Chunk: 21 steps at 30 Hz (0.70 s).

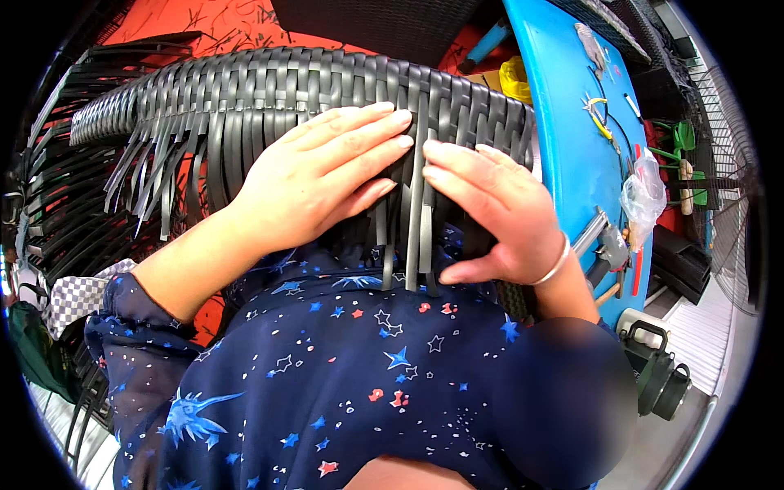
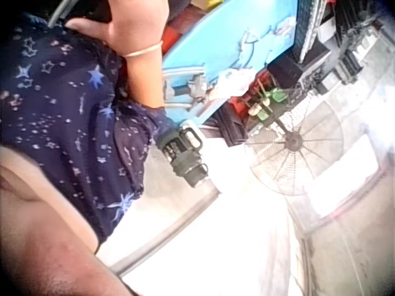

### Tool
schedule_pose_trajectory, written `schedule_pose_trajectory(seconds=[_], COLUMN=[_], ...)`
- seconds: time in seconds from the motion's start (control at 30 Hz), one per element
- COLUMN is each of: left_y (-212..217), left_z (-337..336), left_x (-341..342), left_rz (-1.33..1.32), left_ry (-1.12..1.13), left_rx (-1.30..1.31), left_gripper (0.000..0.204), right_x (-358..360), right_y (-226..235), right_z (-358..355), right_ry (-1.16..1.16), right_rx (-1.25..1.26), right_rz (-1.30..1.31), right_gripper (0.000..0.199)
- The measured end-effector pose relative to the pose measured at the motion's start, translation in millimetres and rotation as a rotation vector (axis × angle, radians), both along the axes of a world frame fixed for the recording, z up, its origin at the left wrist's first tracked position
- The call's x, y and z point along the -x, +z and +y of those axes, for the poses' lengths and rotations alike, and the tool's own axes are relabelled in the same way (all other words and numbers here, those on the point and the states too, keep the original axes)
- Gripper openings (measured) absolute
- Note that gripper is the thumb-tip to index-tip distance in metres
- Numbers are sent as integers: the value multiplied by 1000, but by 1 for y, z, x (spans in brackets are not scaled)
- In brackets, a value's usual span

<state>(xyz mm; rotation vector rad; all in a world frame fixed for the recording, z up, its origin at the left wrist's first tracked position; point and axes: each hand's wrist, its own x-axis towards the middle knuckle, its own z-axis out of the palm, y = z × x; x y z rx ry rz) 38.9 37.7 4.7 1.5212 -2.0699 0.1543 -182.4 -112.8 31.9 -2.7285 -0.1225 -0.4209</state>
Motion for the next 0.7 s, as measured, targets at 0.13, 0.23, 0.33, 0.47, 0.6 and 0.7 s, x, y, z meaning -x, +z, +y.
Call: schedule_pose_trajectory(seconds=[0.13,0.23,0.33,0.47,0.6,0.7], left_y=[0,-2,2,19,45,31], left_z=[0,-1,2,5,-4,-12], left_x=[0,-2,-2,-4,-10,10], left_rz=[-16,0,53,224,338,18], left_ry=[-2,-13,-38,-79,-96,-1], left_rx=[-3,-8,-31,-150,-242,-274], left_gripper=[46,44,40,34,41,75], right_x=[-10,-15,-9,-8,-9,-7], right_y=[14,3,1,2,3,3], right_z=[-5,0,3,4,2,3], right_ry=[-14,-35,-61,-73,-69,-71], right_rx=[27,125,148,167,161,170], right_rz=[-9,52,64,81,86,100], right_gripper=[94,93,90,87,85,82])
